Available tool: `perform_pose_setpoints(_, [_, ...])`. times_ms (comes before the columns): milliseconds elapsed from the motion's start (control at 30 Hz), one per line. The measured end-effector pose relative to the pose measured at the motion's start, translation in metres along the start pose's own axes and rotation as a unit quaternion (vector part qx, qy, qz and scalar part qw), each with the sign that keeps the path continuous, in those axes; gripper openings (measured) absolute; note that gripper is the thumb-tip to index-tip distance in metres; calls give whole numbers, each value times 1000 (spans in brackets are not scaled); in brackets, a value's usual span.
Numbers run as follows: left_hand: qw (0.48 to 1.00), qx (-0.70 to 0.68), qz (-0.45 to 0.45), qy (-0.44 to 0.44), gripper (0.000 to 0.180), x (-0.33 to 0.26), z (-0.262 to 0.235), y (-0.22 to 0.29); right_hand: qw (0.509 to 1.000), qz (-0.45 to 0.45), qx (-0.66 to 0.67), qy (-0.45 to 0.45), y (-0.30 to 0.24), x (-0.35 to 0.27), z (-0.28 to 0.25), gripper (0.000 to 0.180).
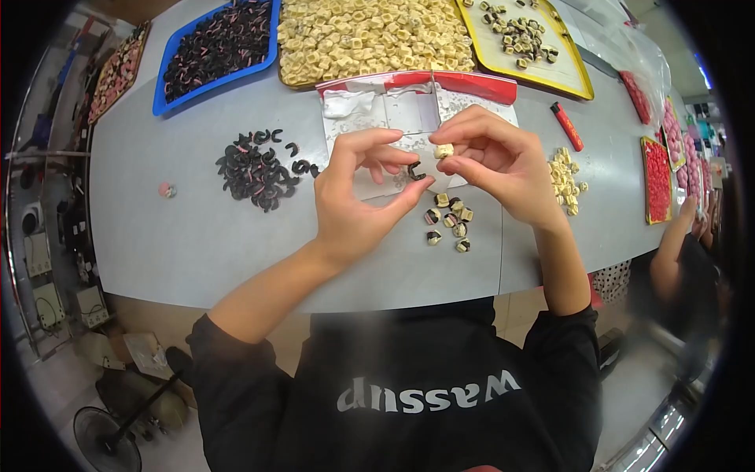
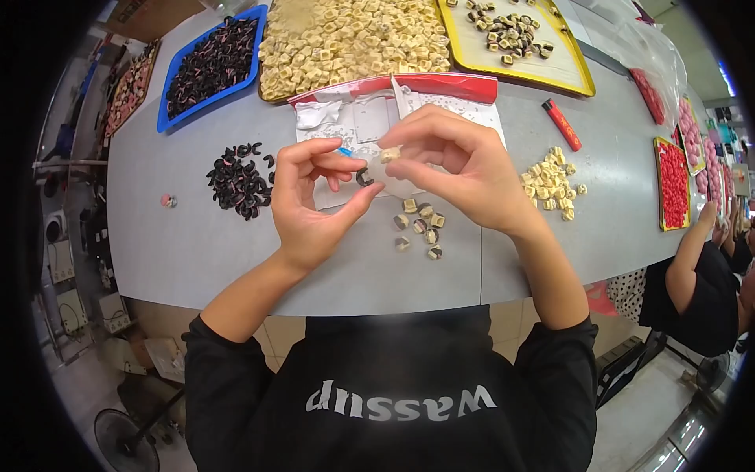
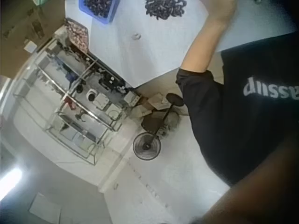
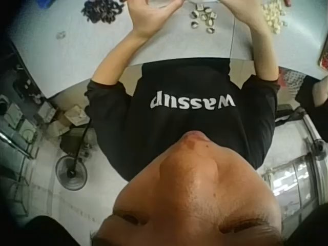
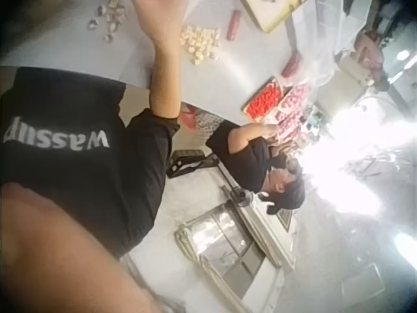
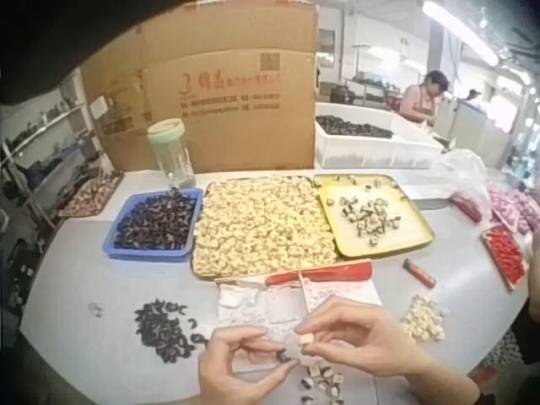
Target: Applying glue to small decorative components and assembling them.
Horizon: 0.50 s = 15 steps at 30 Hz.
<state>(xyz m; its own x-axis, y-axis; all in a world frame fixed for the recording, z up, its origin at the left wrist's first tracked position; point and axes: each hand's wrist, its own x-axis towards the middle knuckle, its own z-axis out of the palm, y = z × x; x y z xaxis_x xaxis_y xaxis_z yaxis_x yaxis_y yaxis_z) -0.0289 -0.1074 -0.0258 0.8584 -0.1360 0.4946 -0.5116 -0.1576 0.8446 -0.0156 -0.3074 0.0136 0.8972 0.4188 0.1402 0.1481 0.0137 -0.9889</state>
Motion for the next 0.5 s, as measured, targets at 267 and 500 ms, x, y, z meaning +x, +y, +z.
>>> perform_pose_setpoints(267, [1000, -13, 14, 3, 49, -2, 0, 2, 999, 41, 23, 25, 2, 0, 5, 25])
perform_pose_setpoints(500, [999, -19, 26, -1, 48, -2, 1, 1, 996, 85, 10, -8, -7, -3, 3, 33])
